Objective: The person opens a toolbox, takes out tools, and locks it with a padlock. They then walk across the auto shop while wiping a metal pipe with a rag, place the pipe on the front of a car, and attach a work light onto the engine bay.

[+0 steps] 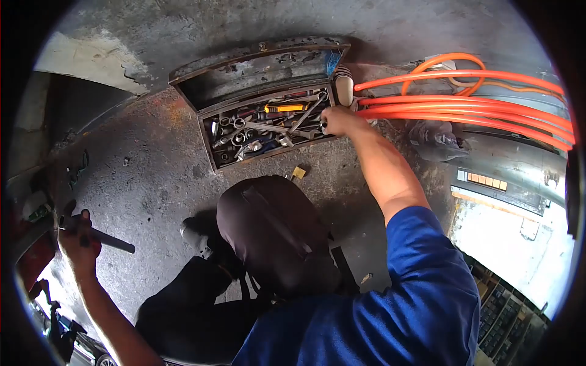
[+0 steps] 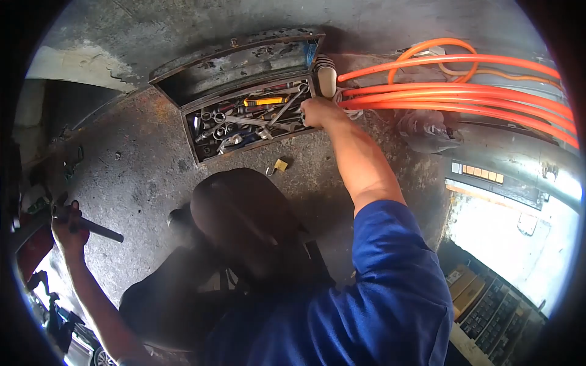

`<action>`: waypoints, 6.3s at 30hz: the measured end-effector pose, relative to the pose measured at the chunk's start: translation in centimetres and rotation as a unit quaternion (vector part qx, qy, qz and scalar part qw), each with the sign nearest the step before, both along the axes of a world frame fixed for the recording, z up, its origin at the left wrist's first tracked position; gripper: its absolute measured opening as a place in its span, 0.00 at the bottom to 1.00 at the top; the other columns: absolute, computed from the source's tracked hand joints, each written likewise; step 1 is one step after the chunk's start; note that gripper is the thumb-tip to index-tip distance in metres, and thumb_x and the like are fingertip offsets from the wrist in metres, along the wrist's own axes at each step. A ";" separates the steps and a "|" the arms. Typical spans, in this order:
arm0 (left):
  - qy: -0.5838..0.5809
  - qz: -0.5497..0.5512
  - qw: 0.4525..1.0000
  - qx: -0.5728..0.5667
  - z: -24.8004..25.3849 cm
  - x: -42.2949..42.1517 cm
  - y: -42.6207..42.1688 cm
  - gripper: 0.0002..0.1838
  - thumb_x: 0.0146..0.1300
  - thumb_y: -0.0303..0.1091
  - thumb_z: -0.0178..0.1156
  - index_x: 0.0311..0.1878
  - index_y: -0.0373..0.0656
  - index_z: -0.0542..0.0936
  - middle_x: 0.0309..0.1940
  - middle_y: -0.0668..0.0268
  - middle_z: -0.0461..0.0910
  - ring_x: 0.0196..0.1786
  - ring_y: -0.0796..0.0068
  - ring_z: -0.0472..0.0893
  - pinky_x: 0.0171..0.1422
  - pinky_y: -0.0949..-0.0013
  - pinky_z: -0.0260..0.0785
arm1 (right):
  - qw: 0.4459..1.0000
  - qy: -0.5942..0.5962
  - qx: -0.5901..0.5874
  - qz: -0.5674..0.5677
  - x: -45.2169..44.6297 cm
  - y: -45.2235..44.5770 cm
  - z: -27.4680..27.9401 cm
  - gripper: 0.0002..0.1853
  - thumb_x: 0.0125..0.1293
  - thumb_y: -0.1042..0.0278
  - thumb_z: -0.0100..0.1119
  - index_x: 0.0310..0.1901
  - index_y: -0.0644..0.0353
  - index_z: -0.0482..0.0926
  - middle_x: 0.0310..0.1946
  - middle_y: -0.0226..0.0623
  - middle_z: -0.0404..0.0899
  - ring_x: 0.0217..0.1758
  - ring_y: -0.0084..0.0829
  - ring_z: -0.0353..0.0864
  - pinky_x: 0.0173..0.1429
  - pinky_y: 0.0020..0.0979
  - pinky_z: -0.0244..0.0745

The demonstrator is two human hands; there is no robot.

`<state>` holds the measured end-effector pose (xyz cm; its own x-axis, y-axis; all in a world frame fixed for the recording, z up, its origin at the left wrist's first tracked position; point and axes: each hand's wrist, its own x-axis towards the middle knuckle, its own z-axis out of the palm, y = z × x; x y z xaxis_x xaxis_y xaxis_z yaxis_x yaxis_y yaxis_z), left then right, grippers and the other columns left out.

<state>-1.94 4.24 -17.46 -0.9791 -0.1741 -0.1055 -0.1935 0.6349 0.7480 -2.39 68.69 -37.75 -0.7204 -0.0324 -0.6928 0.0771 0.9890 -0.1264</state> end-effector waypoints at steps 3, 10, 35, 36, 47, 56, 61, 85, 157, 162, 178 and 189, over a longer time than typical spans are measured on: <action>-0.056 0.044 0.997 0.022 1.2 0.2 2.1 0.20 0.65 0.29 0.63 0.60 0.37 0.75 0.20 0.77 0.68 0.22 0.90 0.63 0.26 0.80 0.53 | 1.000 0.002 0.019 0.021 -0.1 0.0 -1.5 0.17 0.55 0.68 0.61 0.47 0.60 0.82 0.49 0.48 0.82 0.53 0.47 0.82 0.56 0.42 0.77; -0.027 0.025 0.999 0.022 -0.3 0.2 0.5 0.20 0.67 0.23 0.60 0.62 0.36 0.73 0.20 0.78 0.66 0.20 0.93 0.61 0.23 0.82 0.49 | 0.988 0.086 -0.093 -0.087 -2.2 0.8 -1.4 0.20 0.53 0.62 0.68 0.47 0.60 0.82 0.44 0.47 0.83 0.49 0.42 0.83 0.53 0.38 0.76; -0.016 -0.020 0.999 0.022 -1.0 -0.6 0.2 0.19 0.67 0.28 0.61 0.60 0.36 0.73 0.23 0.76 0.69 0.25 0.90 0.64 0.29 0.82 0.54 | 0.963 -0.014 -0.158 -0.218 -1.3 3.4 -3.1 0.12 0.60 0.66 0.65 0.42 0.63 0.81 0.28 0.36 0.82 0.29 0.26 0.81 0.31 0.30 0.77; -0.016 -0.019 0.999 0.023 -1.0 -0.6 0.3 0.19 0.67 0.28 0.61 0.60 0.36 0.73 0.23 0.76 0.69 0.25 0.90 0.64 0.29 0.82 0.54 | 0.967 -0.021 -0.148 -0.208 -0.4 3.4 -3.3 0.14 0.59 0.64 0.66 0.44 0.62 0.82 0.30 0.38 0.83 0.33 0.31 0.83 0.36 0.33 0.80; -0.025 -0.012 0.996 -0.087 0.5 -1.3 2.4 0.22 0.62 0.34 0.66 0.57 0.36 0.77 0.28 0.71 0.75 0.28 0.83 0.69 0.34 0.75 0.61 | 0.981 0.182 -0.063 0.025 -1.5 -5.8 -0.1 0.28 0.62 0.54 0.63 0.62 0.58 0.74 0.64 0.45 0.70 0.69 0.47 0.67 0.71 0.40 0.65; -0.063 0.010 0.995 -0.076 0.9 -0.4 1.7 0.21 0.62 0.34 0.66 0.57 0.38 0.77 0.28 0.74 0.75 0.30 0.83 0.70 0.37 0.75 0.63 | 0.971 0.223 -0.033 0.083 1.0 -11.4 -1.2 0.21 0.68 0.50 0.56 0.58 0.49 0.73 0.57 0.38 0.71 0.64 0.42 0.67 0.65 0.51 0.60; -0.024 -0.008 0.997 -0.071 -0.3 -0.2 0.2 0.23 0.63 0.33 0.65 0.59 0.36 0.75 0.25 0.74 0.73 0.24 0.86 0.68 0.28 0.77 0.58 | 0.946 0.294 -0.039 0.132 5.2 -10.5 -1.1 0.23 0.65 0.50 0.57 0.60 0.48 0.75 0.53 0.35 0.72 0.60 0.40 0.68 0.65 0.49 0.59; -0.069 -0.013 0.997 0.024 -0.8 -1.1 1.1 0.21 0.63 0.27 0.64 0.59 0.37 0.74 0.27 0.74 0.72 0.28 0.87 0.68 0.32 0.81 0.59 | 0.991 0.112 -0.048 0.058 -3.4 -14.8 -1.1 0.56 0.39 0.36 0.77 0.67 0.59 0.63 0.67 0.43 0.62 0.72 0.44 0.58 0.72 0.49 0.55; 0.001 -0.057 0.998 -0.034 -0.8 -1.7 1.1 0.22 0.62 0.33 0.65 0.59 0.38 0.76 0.25 0.73 0.73 0.21 0.87 0.65 0.23 0.78 0.54 | 0.970 0.223 -0.094 -0.013 7.1 -3.7 -0.7 0.14 0.64 0.66 0.52 0.51 0.55 0.74 0.52 0.46 0.74 0.58 0.50 0.73 0.60 0.48 0.69; 0.018 -0.072 0.996 -0.049 -1.2 -1.8 1.1 0.24 0.62 0.35 0.66 0.59 0.36 0.75 0.26 0.73 0.73 0.26 0.85 0.68 0.29 0.76 0.59 | 0.965 0.235 -0.114 -0.030 8.2 -2.1 -1.0 0.14 0.63 0.68 0.54 0.51 0.55 0.74 0.53 0.45 0.72 0.60 0.49 0.71 0.62 0.49 0.67; -0.026 -0.034 0.999 -0.007 -0.6 -0.5 0.5 0.24 0.62 0.33 0.65 0.61 0.38 0.75 0.27 0.73 0.73 0.27 0.85 0.69 0.31 0.77 0.60 | 0.949 0.307 -0.074 -0.021 -2.2 2.1 1.8 0.12 0.62 0.70 0.60 0.47 0.57 0.76 0.50 0.44 0.76 0.58 0.47 0.74 0.59 0.44 0.72; -0.086 -0.006 0.996 0.000 1.3 0.1 2.2 0.23 0.62 0.31 0.65 0.59 0.37 0.74 0.28 0.72 0.74 0.27 0.84 0.70 0.31 0.76 0.61 | 0.975 0.179 -0.122 -0.047 -4.4 1.5 2.4 0.14 0.65 0.68 0.60 0.52 0.57 0.78 0.57 0.43 0.76 0.62 0.43 0.73 0.65 0.41 0.69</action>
